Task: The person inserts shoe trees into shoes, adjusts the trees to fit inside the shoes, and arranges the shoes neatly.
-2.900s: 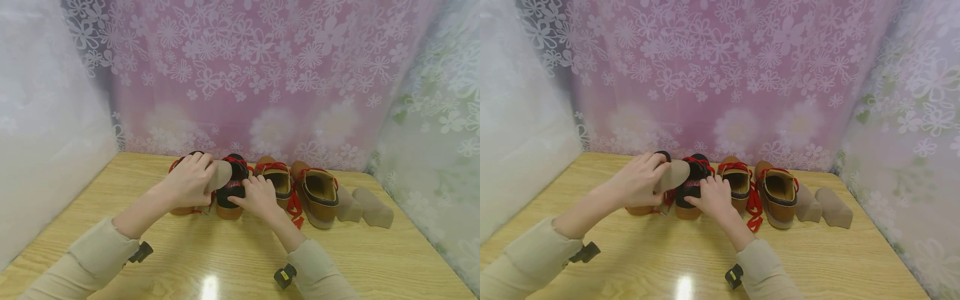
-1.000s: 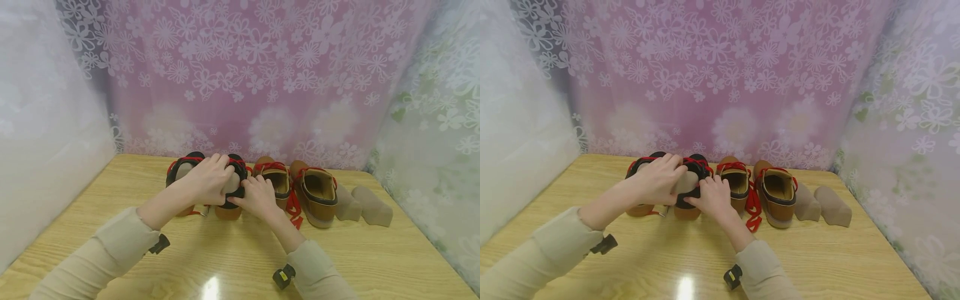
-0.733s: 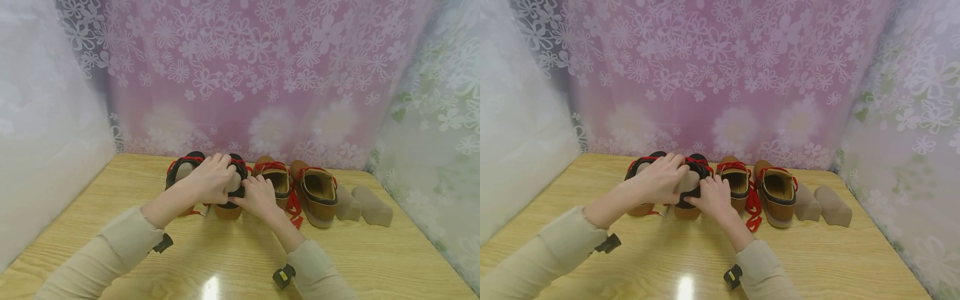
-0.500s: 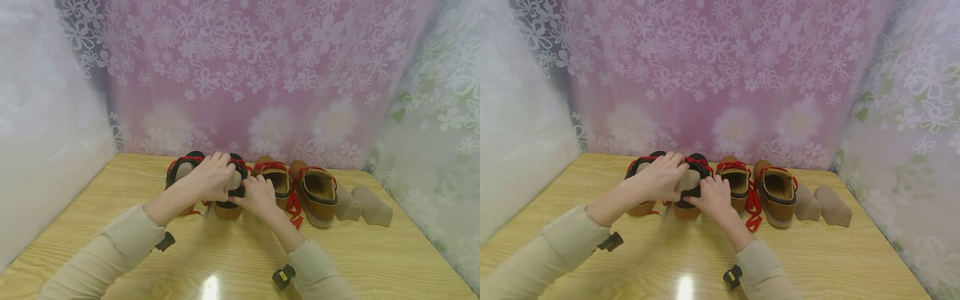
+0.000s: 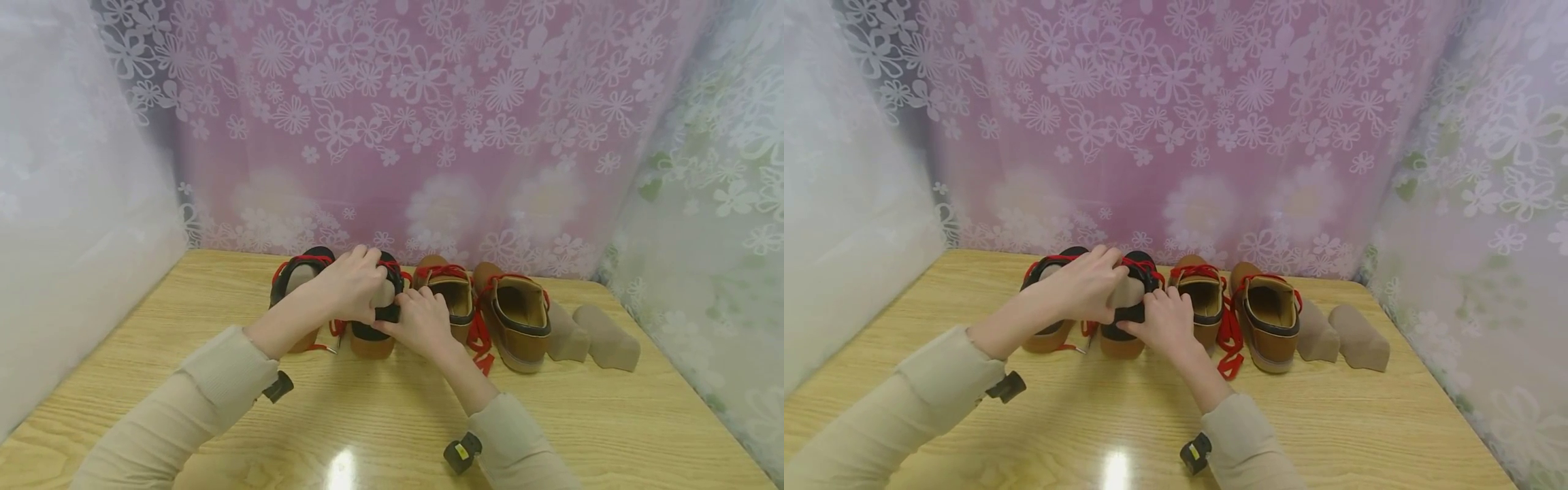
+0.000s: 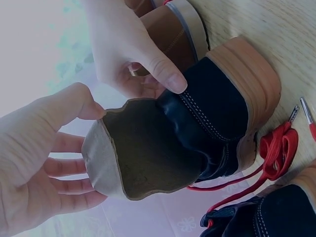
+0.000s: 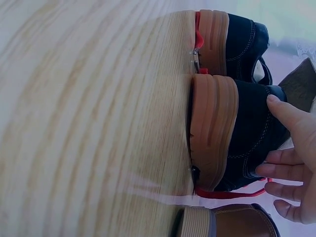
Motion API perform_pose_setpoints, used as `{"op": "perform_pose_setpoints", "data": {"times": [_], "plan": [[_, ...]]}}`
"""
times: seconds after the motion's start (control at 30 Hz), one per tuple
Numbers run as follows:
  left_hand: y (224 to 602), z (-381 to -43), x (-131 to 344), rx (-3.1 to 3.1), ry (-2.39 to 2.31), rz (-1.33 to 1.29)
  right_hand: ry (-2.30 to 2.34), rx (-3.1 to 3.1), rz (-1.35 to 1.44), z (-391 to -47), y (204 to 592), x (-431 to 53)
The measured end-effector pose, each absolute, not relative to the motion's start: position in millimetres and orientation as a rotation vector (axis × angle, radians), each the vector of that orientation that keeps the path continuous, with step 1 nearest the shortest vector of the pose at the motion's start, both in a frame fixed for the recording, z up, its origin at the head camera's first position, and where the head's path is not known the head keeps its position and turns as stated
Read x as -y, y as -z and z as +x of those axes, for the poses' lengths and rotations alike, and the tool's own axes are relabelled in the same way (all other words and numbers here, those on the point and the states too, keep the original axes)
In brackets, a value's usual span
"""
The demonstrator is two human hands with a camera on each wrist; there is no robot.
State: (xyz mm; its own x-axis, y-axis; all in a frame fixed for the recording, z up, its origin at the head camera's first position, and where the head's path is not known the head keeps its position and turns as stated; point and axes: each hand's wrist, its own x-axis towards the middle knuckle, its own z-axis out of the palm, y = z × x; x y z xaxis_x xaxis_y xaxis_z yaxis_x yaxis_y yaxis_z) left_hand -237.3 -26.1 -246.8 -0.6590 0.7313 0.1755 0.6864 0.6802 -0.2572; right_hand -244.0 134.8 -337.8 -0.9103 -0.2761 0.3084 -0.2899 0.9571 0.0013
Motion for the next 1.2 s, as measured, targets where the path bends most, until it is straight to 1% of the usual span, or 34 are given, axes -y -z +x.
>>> {"op": "perform_pose_setpoints", "data": {"times": [0.2,1.2], "plan": [[246,-240,24,2.653,-0.265,-1.151,-0.060,2.786,0.418,-244,338,-135],[254,-252,10,2.712,-0.298,-1.071,-0.110,2.813,0.383,-243,337,-135]]}}
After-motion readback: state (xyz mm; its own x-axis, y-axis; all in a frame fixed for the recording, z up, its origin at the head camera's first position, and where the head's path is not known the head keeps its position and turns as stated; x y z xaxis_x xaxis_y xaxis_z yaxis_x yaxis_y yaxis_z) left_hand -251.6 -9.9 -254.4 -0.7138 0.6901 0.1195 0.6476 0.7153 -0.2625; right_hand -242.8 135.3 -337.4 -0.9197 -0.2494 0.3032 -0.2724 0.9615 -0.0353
